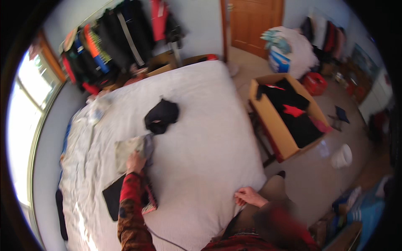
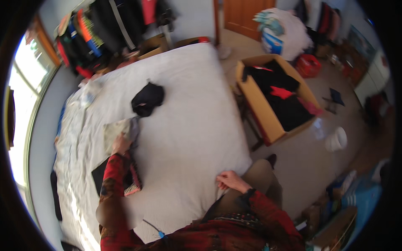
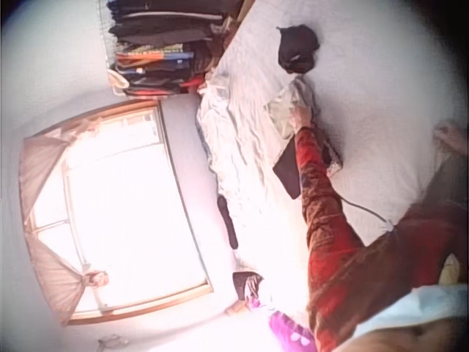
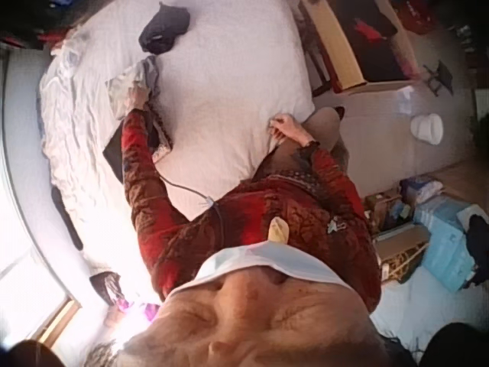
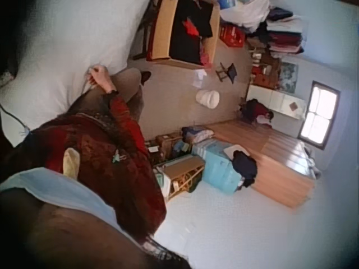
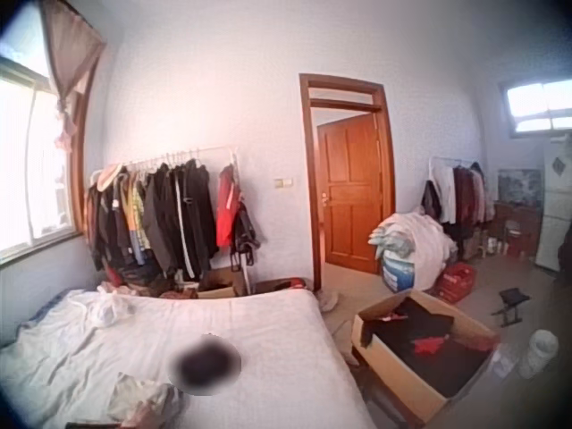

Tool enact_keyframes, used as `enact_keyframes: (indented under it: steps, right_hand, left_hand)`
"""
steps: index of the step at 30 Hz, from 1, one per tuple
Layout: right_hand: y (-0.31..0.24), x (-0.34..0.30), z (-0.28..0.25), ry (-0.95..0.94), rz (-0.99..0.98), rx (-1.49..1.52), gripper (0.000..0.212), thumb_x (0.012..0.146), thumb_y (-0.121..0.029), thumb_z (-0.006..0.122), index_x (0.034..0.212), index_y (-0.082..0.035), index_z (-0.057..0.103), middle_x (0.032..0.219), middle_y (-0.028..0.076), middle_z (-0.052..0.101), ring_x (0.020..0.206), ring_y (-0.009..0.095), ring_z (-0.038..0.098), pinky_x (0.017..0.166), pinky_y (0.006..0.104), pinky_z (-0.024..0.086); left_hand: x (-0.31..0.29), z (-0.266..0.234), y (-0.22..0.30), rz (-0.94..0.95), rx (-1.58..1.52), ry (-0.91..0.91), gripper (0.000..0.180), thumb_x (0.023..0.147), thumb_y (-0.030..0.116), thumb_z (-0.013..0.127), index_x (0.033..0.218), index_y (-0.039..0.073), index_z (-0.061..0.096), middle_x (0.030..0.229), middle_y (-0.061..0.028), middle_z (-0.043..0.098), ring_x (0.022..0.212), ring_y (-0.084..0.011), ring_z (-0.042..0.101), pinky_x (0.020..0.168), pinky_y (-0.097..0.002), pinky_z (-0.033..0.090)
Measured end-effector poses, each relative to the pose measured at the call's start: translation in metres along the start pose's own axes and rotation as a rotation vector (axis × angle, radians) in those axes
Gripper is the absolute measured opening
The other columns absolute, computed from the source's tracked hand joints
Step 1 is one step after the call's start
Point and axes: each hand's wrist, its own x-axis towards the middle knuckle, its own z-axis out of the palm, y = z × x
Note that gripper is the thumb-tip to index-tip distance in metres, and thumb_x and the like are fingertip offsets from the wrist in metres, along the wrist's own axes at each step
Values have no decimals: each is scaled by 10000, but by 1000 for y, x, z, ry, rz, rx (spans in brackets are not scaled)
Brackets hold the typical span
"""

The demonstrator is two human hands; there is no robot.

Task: The person folds several garments on a bed, including a black cap, a beige top, black pants, a pink shirt, and a black mesh skirt. Each item is smoothed, folded, and stacked on the bed.

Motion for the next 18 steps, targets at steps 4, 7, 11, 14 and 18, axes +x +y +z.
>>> enact_keyframes:
  steps: [4,7,11,14,18]
  right_hand:
    - [2,3,1,-12,-12,28,274,981,-257,536,942,1,621,803,82,686,656,144,669,563,272,545]
    - [2,3,3,6,-48,70,249,967,-243,544,935,-6,615,780,80,680,626,158,667,533,283,539]
    - [1,2,2,-25,-80,262,251,966,-254,552,955,-13,620,806,72,687,677,150,672,573,272,540]
    - [-2,-5,-3,-22,-146,352,270,969,-273,552,963,-12,623,820,64,691,716,139,670,611,258,537]
    - [-4,-23,-18,-21,-322,405,283,977,-288,552,1003,-15,622,825,51,687,694,117,651,599,252,519]
  left_hand:
    - [9,9,18,-127,-79,75,700,780,382,713,1348,79,438,1235,-193,550,1141,-381,541,947,-475,456]
    - [14,8,54,106,-82,335,545,825,310,675,1281,65,503,1176,-189,575,1087,-387,551,907,-480,451]
    - [4,16,145,582,-329,406,314,843,154,681,1122,34,598,1084,-166,620,1018,-345,589,876,-418,477]
    - [-26,24,236,658,-567,211,284,835,123,703,1090,34,617,1024,-139,651,963,-288,632,837,-371,502]
    - [-71,14,354,796,-761,39,211,846,106,694,1037,40,636,965,-113,672,883,-249,663,768,-352,524]
